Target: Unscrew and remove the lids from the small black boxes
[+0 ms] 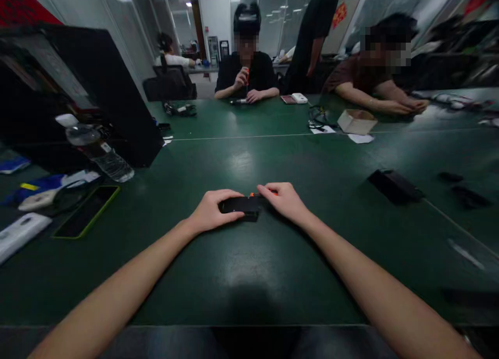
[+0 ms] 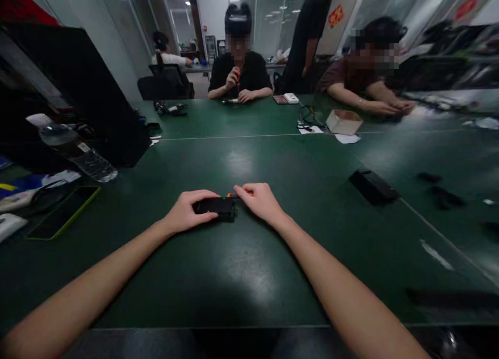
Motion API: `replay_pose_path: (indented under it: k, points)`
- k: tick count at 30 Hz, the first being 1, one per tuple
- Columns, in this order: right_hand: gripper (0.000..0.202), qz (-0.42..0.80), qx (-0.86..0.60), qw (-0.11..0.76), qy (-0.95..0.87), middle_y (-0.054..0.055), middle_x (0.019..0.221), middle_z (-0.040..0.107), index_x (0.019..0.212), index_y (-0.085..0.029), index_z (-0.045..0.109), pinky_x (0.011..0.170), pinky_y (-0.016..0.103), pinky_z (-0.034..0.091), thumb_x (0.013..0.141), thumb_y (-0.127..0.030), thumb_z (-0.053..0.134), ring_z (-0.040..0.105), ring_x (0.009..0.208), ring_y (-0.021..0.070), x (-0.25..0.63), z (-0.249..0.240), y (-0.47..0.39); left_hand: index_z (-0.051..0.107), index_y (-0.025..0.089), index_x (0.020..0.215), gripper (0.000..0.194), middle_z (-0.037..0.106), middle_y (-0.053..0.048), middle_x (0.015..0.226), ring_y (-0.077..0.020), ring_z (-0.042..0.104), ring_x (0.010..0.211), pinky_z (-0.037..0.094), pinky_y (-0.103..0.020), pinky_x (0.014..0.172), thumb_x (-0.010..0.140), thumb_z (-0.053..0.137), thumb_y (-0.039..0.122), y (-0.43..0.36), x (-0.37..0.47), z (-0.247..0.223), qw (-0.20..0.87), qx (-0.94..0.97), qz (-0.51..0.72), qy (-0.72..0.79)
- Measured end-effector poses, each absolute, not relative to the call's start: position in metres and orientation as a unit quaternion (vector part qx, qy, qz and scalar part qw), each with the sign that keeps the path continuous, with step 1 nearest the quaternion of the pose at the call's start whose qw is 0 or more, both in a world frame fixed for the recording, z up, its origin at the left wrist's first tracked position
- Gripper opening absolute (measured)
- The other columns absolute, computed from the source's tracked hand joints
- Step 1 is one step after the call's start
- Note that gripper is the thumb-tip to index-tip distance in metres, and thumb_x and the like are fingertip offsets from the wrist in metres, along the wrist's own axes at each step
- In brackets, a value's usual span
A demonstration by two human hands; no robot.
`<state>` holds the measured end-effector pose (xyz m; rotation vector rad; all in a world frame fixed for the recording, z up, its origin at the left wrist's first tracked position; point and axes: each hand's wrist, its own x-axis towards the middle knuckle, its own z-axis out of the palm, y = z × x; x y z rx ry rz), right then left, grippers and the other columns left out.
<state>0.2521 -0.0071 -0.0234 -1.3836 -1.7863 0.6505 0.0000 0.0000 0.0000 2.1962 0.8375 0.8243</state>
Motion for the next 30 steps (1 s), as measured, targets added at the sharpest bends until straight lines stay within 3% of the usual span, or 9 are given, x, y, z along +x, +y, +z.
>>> replay_pose_path:
  k: [3,6,11,16,30]
  points:
    - [0.048,0.241,-0.569,0.413,-0.669,0.001,0.065,0.065,0.076,-0.016,0.075,0.063,0.028,0.036,0.094,-0.055,0.053,0.056,0.064,0.0149,0.26,-0.025,-0.005,0.076,0.015,0.11,0.043,0.077,-0.01,0.107,-0.0256,0.07,0.1,0.051,-0.036,0.092,0.076,0.084,0.041,0.005,0.003,-0.006,0.406,0.735,0.401,0.366]
    - [0.037,0.233,-0.581,0.428,-0.652,0.004,0.082,0.074,0.088,-0.017,0.076,0.07,0.029,0.042,0.094,-0.049,0.057,0.064,0.075,0.0176,0.262,-0.027,-0.007,0.075,0.013,0.108,0.052,0.075,-0.006,0.088,-0.0193,0.068,0.083,0.052,-0.03,0.08,0.075,0.084,0.052,0.008,0.004,-0.008,0.527,0.581,0.489,0.381]
    - [0.018,0.166,-0.527,0.369,-0.747,0.006,0.096,0.072,0.097,-0.019,0.071,0.082,0.032,0.047,0.095,-0.036,0.064,0.065,0.089,0.0196,0.255,-0.03,-0.018,0.075,0.01,0.105,0.064,0.062,0.001,0.069,-0.0082,0.053,0.06,0.046,-0.019,0.061,0.072,0.083,0.064,0.007,0.006,-0.002,0.666,0.371,0.538,0.36]
    - [0.01,0.154,-0.497,0.324,-0.79,0.007,0.104,0.068,0.103,-0.019,0.068,0.088,0.036,0.048,0.096,-0.023,0.062,0.06,0.098,0.0212,0.248,-0.028,-0.026,0.074,0.005,0.108,0.069,0.058,0.001,0.063,-0.0075,0.043,0.052,0.045,-0.02,0.057,0.083,0.07,0.07,-0.004,0.014,-0.001,0.675,0.344,0.528,0.385]
    - [0.012,0.185,-0.462,0.355,-0.792,0.007,0.104,0.069,0.106,-0.02,0.067,0.088,0.037,0.049,0.098,-0.019,0.059,0.06,0.098,0.0206,0.241,-0.028,-0.032,0.071,0.005,0.116,0.064,0.066,-0.004,0.072,-0.0081,0.044,0.051,0.036,-0.02,0.046,0.087,0.07,0.062,-0.015,0.021,0.002,0.719,0.317,0.493,0.373]
